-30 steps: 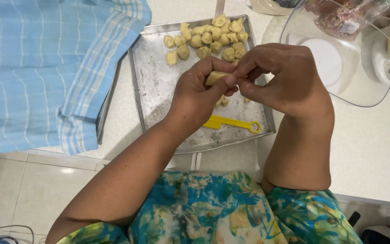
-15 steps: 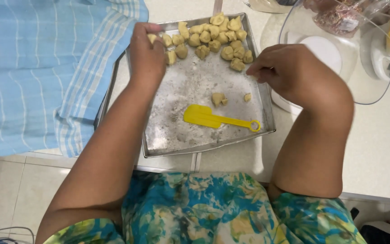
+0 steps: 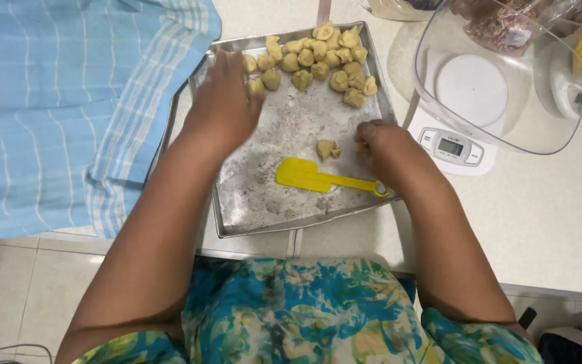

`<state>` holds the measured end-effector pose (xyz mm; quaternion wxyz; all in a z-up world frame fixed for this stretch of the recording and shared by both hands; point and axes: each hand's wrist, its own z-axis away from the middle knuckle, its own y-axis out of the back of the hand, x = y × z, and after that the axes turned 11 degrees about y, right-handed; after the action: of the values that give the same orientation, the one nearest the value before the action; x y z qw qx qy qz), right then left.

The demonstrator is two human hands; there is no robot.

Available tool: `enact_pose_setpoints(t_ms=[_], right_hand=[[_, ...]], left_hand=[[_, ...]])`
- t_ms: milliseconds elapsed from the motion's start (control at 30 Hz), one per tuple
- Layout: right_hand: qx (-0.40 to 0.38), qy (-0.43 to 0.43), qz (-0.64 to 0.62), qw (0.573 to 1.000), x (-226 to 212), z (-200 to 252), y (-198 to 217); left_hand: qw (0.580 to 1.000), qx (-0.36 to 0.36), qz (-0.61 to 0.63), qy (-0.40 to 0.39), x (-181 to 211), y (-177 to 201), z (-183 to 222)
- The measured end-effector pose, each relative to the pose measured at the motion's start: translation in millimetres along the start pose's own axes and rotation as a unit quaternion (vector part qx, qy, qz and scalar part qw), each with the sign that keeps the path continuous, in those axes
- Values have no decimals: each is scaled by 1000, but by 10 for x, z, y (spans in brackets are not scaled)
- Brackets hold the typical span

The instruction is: The person is weighing small portions of dough on a digital scale and then shaping them by hand on a metal tray.

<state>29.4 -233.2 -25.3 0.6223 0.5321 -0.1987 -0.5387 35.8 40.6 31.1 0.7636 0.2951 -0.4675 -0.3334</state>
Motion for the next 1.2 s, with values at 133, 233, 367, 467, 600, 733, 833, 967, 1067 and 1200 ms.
enact_pose_setpoints(t_ms=[133, 233, 367, 467, 600, 733, 833, 967, 1067, 1200], right_hand=[[161, 140, -13, 977, -262, 44, -112], [40, 142, 46, 988, -443, 158, -30], [1, 153, 101, 983, -522, 224, -35], [21, 165, 148, 975, -390, 105, -230], [136, 194, 149, 960, -208, -32, -570], [182, 204, 174, 946, -165, -152, -646], [163, 166, 69, 970, -151, -158, -570], [181, 87, -248, 948, -20, -71, -409], [166, 88, -393, 900, 25, 1, -349], [189, 127, -537, 812, -105, 50, -304]], left_hand=[[978, 12, -203, -36, -269, -222, 203], [960, -50, -276, -12, -372, -349, 306], [951, -75, -300, -8, -512, -578, 307], [950, -83, -302, 1, -525, -659, 214], [946, -109, -305, 25, -443, -693, 187], [940, -122, -318, 30, -282, -655, 222], [931, -136, -336, 50, -287, -748, 158], [931, -129, -334, 72, -256, -764, 139], [923, -139, -352, 69, -240, -754, 146], [911, -160, -372, 81, -203, -757, 124]])
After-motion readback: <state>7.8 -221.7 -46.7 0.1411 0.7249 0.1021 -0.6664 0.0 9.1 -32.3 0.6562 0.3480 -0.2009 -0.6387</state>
